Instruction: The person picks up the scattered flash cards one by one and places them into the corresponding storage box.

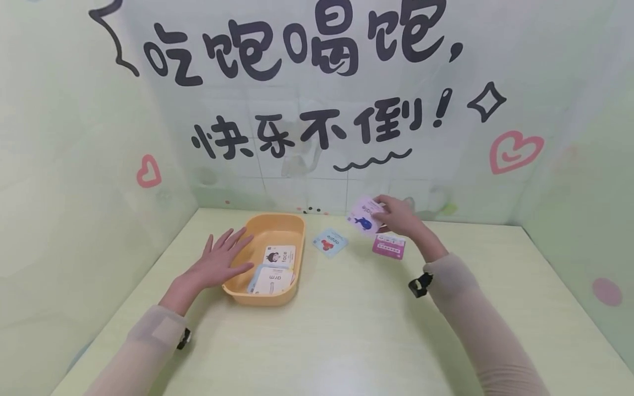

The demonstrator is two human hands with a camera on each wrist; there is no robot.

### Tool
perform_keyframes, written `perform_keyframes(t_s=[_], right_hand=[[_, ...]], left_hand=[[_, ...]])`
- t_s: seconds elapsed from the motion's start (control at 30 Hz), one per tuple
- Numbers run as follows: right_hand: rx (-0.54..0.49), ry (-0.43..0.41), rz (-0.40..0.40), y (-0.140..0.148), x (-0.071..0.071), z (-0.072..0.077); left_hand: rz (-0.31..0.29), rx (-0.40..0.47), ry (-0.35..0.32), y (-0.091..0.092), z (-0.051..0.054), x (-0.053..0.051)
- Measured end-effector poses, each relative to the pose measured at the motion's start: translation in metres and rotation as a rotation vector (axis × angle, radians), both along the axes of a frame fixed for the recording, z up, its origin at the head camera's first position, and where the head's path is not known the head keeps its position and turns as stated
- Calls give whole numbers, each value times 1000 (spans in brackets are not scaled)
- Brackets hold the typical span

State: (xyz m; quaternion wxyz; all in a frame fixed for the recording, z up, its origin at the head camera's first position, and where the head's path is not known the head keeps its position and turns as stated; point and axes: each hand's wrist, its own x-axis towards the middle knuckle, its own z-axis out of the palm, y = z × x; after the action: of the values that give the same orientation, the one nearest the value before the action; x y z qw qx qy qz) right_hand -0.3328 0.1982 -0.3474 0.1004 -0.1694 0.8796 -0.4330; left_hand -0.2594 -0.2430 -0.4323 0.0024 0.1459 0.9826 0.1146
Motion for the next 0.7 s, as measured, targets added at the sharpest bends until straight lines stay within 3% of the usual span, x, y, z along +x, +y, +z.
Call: perform_keyframes(t_s=[0.27,0.5,0.7], right_hand=[[-93,-30,72,-69,7,-2],[-63,-18,146,-123,17,-11],[-109,-54,241,-154,25,-22]], left_hand=[[3,-1,-6,3,0,2],[0,-2,-3,3,0,2],[-12,2,16,1,2,1]])
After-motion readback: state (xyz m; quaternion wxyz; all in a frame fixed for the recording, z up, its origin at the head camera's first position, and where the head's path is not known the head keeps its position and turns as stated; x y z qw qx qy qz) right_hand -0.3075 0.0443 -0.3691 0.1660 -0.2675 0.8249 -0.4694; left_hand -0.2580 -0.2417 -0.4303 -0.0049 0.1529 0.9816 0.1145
